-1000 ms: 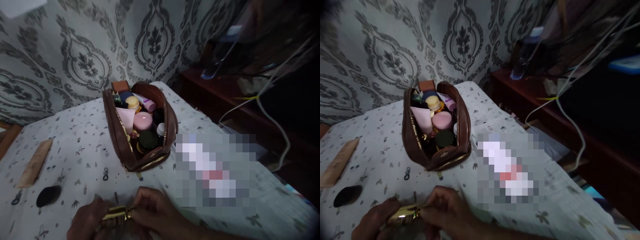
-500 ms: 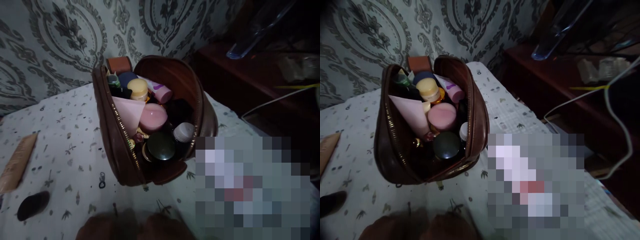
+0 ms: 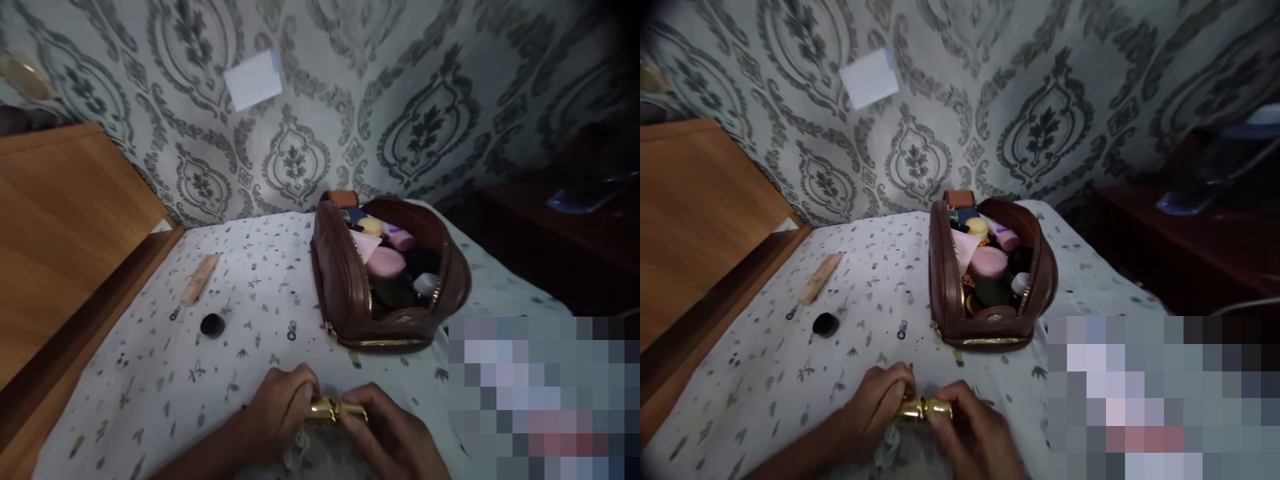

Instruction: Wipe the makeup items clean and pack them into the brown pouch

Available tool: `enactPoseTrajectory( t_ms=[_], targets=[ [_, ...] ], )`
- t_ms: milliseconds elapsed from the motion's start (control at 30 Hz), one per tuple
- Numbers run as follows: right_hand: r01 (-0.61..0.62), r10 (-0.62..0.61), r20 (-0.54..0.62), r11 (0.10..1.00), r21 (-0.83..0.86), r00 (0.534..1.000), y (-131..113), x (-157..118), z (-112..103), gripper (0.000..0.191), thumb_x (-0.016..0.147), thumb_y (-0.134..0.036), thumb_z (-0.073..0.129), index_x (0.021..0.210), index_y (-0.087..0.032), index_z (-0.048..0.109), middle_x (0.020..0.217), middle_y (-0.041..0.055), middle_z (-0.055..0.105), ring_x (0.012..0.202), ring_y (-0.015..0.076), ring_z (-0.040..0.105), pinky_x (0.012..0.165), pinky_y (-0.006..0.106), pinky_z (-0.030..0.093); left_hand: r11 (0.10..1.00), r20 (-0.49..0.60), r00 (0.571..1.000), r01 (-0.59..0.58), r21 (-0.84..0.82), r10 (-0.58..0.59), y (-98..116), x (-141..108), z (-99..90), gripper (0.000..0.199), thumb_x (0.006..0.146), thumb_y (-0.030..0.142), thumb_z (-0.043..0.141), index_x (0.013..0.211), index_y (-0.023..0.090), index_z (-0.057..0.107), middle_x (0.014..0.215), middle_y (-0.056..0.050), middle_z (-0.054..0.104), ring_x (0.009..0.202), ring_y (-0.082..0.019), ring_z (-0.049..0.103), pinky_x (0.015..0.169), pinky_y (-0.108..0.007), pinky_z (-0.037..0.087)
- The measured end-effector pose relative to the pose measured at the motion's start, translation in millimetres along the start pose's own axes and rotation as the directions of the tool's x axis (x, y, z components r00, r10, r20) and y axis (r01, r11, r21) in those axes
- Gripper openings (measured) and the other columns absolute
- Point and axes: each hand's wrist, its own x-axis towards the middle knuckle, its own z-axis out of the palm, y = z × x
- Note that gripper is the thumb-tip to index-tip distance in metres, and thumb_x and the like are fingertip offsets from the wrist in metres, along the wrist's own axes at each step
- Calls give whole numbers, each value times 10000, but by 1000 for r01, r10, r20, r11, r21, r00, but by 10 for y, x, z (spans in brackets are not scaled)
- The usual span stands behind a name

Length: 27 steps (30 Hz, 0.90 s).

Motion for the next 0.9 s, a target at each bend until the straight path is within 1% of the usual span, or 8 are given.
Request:
enactPoseTrajectory(
  t_ms=[100, 200, 267, 333, 500, 667, 800, 900],
  targets=[
    [-180, 170, 68, 966, 186, 983, -169, 87, 86, 503, 794, -694, 667, 708, -205, 582, 565, -23, 542, 474, 105, 460, 460, 236, 363, 976, -95, 982, -146, 164, 163, 48, -89, -6, 416, 1054, 357, 216, 907, 203, 573, 624, 11, 588, 526, -119, 559, 578, -232, 442],
    [-315, 304, 87, 891, 328, 949, -290, 139, 195, 603, 663, -757, 729, 665, -191, 522, 538, -52, 508, 392, 48, 337, 384, 206, 220, 880, -135, 903, -349, 323, 408, 99, -135, -23, 331, 1038, 259, 245, 953, 188, 557, 657, -4, 653, 533, -125, 618, 575, -230, 466],
    [-299, 306, 49, 861, 412, 951, -367, 174, 270, 610, 592, -726, 794, 667, -185, 521, 520, -68, 487, 385, 35, 311, 379, 198, 160, 815, -176, 842, -408, 412, 510, 123, -140, -45, 264, 1019, 210, 285, 975, 183, 544, 672, -7, 681, 528, -133, 646, 545, -233, 472],
    [-228, 257, 8, 844, 485, 966, -447, 219, 347, 612, 561, -699, 826, 647, -176, 519, 508, -79, 466, 399, 26, 292, 389, 194, 144, 790, -228, 811, -391, 473, 538, 127, -137, -77, 203, 1003, 178, 328, 1023, 181, 530, 724, -14, 718, 569, -145, 691, 548, -236, 494],
    [-111, 154, -20, 792, 601, 988, -543, 374, 580, 585, 452, -553, 934, 666, -144, 574, 545, -77, 495, 469, 27, 356, 451, 187, 198, 798, -301, 804, -316, 514, 513, 28, -130, -176, 151, 998, 199, 379, 1100, 191, 490, 730, -7, 738, 554, -154, 714, 525, -229, 515],
    [-63, 109, -30, 756, 651, 994, -452, 486, 815, 603, 493, -639, 888, 740, -150, 636, 654, -40, 567, 592, 79, 463, 557, 215, 327, 839, -320, 850, -226, 495, 418, -97, -143, -190, 178, 1012, 330, 398, 1124, 203, 451, 829, -48, 774, 670, -207, 761, 566, -283, 556],
    [6, 16, -33, 810, 587, 999, -339, 497, 885, 576, 586, -676, 834, 763, -176, 611, 634, -69, 498, 579, 72, 415, 549, 209, 312, 895, -337, 907, -86, 438, 252, -175, -143, -141, 219, 997, 390, 403, 1107, 209, 462, 859, -66, 782, 674, -235, 763, 576, -316, 558],
    [-24, -4, 55, 867, 498, 998, -244, 476, 892, 603, 638, -761, 746, 766, -196, 580, 590, -78, 448, 530, 79, 399, 504, 211, 340, 916, -366, 910, -36, 400, 195, -214, -136, -148, 246, 992, 411, 393, 1119, 216, 472, 869, -60, 783, 697, -234, 766, 607, -315, 562]
  ],
)
